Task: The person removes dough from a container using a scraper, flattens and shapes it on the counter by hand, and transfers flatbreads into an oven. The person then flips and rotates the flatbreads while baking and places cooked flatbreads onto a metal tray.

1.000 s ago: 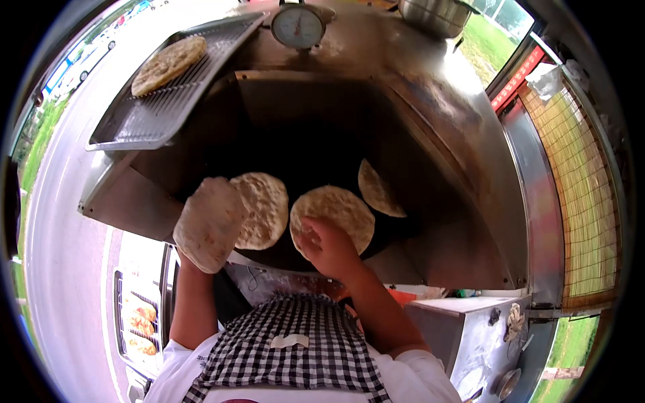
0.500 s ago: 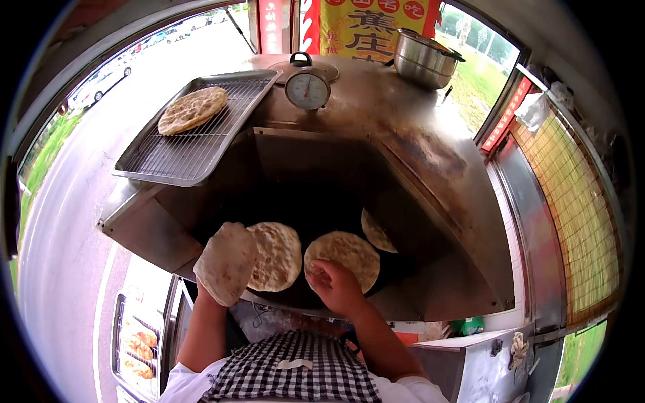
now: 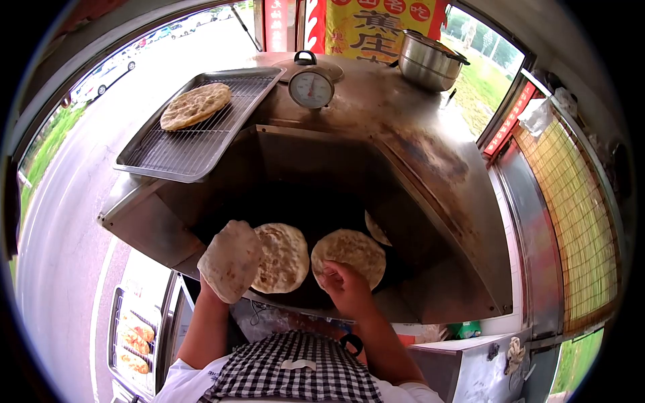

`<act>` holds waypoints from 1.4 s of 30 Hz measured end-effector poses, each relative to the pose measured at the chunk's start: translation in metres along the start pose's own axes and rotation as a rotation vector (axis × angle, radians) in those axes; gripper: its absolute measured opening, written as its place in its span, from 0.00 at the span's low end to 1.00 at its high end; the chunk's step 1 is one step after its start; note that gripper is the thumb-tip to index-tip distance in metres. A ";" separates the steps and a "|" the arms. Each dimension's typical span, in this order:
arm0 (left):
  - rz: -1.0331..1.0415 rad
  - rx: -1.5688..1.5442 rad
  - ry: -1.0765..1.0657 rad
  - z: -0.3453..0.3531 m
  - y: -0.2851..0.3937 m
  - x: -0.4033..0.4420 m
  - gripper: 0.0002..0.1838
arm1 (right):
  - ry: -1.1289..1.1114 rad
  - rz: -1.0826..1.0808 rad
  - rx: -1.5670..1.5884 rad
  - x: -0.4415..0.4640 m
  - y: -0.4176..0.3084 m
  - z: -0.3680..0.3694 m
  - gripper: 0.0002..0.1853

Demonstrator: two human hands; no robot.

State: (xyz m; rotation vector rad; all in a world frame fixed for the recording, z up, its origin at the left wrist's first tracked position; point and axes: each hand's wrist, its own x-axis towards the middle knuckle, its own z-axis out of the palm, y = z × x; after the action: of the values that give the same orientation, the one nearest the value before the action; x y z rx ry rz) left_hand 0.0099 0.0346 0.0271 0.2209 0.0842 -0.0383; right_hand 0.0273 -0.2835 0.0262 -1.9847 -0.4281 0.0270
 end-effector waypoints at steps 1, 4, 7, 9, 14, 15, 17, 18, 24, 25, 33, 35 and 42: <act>-0.017 0.000 -0.036 -0.001 0.000 0.000 0.24 | 0.005 0.005 0.012 0.000 0.000 -0.001 0.20; -0.022 0.046 -0.049 0.002 0.002 0.002 0.24 | 0.032 -0.018 -0.010 -0.002 -0.002 -0.002 0.19; 0.083 0.324 -0.071 -0.011 0.000 0.010 0.21 | 0.047 -0.037 -0.052 -0.002 0.001 -0.006 0.19; 0.152 0.944 -0.088 0.014 0.000 0.008 0.19 | 0.038 -0.015 -0.051 -0.004 0.005 -0.007 0.19; 0.154 0.412 -0.221 0.014 -0.005 0.007 0.16 | 0.051 -0.022 0.017 -0.008 0.020 -0.006 0.20; 0.139 0.438 -0.349 0.016 -0.003 0.009 0.17 | 0.052 -0.022 0.011 -0.009 0.020 -0.007 0.20; 0.158 0.462 -0.262 -0.009 0.003 0.010 0.19 | 0.052 -0.026 -0.001 -0.008 0.017 -0.007 0.19; 0.169 0.475 -0.219 -0.024 0.006 0.011 0.19 | 0.044 -0.011 -0.004 -0.008 0.015 -0.008 0.20; 0.193 0.582 -0.174 -0.057 0.015 0.011 0.23 | 0.040 0.001 -0.005 -0.007 0.019 -0.008 0.20; 0.174 0.484 -0.193 -0.057 0.015 0.012 0.23 | 0.037 0.012 0.002 -0.007 0.019 -0.008 0.20; 0.138 0.309 -0.118 -0.029 0.006 0.002 0.24 | 0.032 0.032 0.043 -0.009 0.023 -0.009 0.21; 0.131 0.290 -0.104 -0.023 0.004 0.002 0.24 | 0.030 0.036 0.042 -0.010 0.023 -0.009 0.21; 0.130 0.301 -0.124 -0.032 0.002 0.005 0.24 | 0.015 0.050 0.032 -0.012 0.022 -0.011 0.21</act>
State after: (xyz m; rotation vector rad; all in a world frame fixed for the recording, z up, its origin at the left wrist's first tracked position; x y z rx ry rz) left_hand 0.0127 0.0435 -0.0044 0.5238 -0.0608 0.0655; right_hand 0.0245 -0.3048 0.0099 -1.9622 -0.3663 0.0495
